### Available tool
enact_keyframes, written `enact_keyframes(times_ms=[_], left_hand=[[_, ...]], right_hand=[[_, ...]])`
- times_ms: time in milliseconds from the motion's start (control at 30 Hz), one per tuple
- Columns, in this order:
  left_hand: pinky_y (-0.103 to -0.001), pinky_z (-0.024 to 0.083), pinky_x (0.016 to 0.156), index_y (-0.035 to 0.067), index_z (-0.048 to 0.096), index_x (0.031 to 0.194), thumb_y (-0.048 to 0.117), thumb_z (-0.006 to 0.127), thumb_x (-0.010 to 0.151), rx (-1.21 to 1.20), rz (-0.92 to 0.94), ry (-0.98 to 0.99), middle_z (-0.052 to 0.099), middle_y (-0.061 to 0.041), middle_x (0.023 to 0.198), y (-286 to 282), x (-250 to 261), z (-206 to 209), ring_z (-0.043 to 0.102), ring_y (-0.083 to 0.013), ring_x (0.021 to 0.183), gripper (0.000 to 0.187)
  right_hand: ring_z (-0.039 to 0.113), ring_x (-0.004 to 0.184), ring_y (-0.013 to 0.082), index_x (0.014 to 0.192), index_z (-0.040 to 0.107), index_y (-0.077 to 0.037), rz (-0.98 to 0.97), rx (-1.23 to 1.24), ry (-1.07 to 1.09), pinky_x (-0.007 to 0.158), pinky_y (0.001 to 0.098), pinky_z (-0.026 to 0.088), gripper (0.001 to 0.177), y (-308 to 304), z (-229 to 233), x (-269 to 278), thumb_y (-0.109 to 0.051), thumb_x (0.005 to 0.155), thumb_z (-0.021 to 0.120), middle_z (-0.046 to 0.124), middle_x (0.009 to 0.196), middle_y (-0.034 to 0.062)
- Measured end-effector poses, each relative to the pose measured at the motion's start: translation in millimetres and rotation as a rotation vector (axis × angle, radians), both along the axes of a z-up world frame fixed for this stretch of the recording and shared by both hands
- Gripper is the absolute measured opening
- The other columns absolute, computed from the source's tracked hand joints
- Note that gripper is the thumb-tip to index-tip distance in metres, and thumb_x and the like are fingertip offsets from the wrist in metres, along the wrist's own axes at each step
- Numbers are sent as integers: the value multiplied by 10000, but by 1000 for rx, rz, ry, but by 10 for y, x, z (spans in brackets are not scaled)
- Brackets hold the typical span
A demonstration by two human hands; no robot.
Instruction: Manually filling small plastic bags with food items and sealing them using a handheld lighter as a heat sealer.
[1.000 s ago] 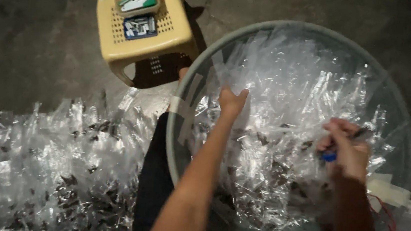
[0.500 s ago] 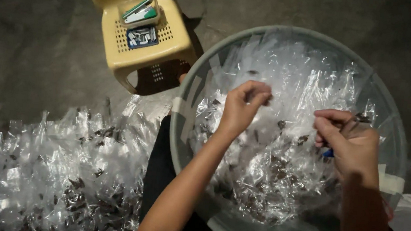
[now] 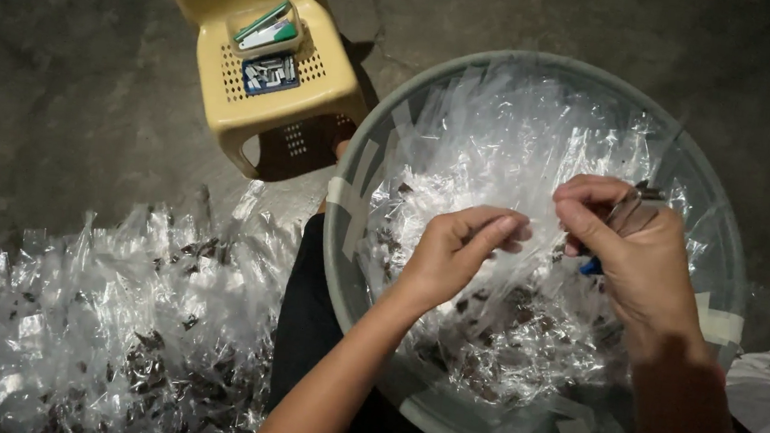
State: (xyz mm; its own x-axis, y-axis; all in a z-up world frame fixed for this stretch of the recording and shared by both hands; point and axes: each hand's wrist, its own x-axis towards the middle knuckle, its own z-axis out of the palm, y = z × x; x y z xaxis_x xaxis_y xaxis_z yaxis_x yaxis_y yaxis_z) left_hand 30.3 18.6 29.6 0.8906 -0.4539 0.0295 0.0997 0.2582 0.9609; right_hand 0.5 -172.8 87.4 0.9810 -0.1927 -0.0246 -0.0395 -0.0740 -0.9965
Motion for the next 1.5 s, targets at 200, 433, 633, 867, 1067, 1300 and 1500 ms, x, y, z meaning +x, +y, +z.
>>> enact_keyframes(times_ms=[200, 433, 633, 867, 1067, 1300, 1500], left_hand=[[-209, 652, 646, -16, 716, 1142, 174, 593, 1000, 259, -179, 129, 784, -211, 998, 22, 14, 1, 780, -215, 833, 267], [-230, 544, 483, 61, 661, 942, 272, 465, 1101, 470, -464, -38, 680, -76, 755, -93, -108, -500, 632, -134, 548, 329], [-303, 586, 589, 117, 480, 1468, 263, 677, 922, 833, -146, 290, 635, -166, 1369, 73, 618, -1600, 665, -172, 669, 599], [-459, 545, 947, -10, 534, 1370, 205, 790, 789, 867, 458, -6, 673, -229, 1213, -223, 1406, -2644, 674, -374, 1087, 670], [-447, 523, 684, 100, 722, 883, 216, 741, 813, 1022, 547, -155, 693, -110, 827, -483, 1250, -2543, 651, -324, 718, 137], [-366, 525, 810, 23, 769, 886, 164, 708, 888, 721, 663, -542, 752, -65, 998, -346, 1086, -1441, 692, -258, 836, 154], [-265, 498, 612, 29, 760, 1139, 42, 670, 943, 501, 542, -506, 703, -73, 957, -268, 794, -629, 575, -136, 639, 216]], right_hand=[[648, 688, 172, 1294, 682, 11, 218, -82, 204, 554, 235, 524, 476, -109, 4, 7, 35, 818, 684, 737, 949, 155], [695, 520, 290, 873, 775, 95, 92, -344, 359, 506, 336, 570, 124, -206, -50, -107, -21, 840, 744, 807, 835, 233], [594, 620, 251, 832, 688, 61, -2, -361, 246, 550, 362, 520, 61, -678, -85, -450, 63, 880, 651, 702, 776, 176], [717, 988, 236, 836, 686, 10, 123, -506, -129, 859, 332, 647, 93, -875, -341, -401, -43, 779, 737, 746, 987, 156], [665, 714, 173, 865, 717, 27, 71, -576, 29, 581, 264, 537, 124, -741, -144, -371, -68, 788, 732, 760, 1009, 128], [721, 908, 238, 887, 703, 69, 46, -449, -8, 775, 319, 600, 93, -620, -182, -354, 46, 796, 699, 755, 1030, 184], [659, 664, 213, 958, 729, 44, 53, -367, 93, 609, 313, 543, 114, -427, -74, -304, 34, 852, 688, 773, 866, 166]])
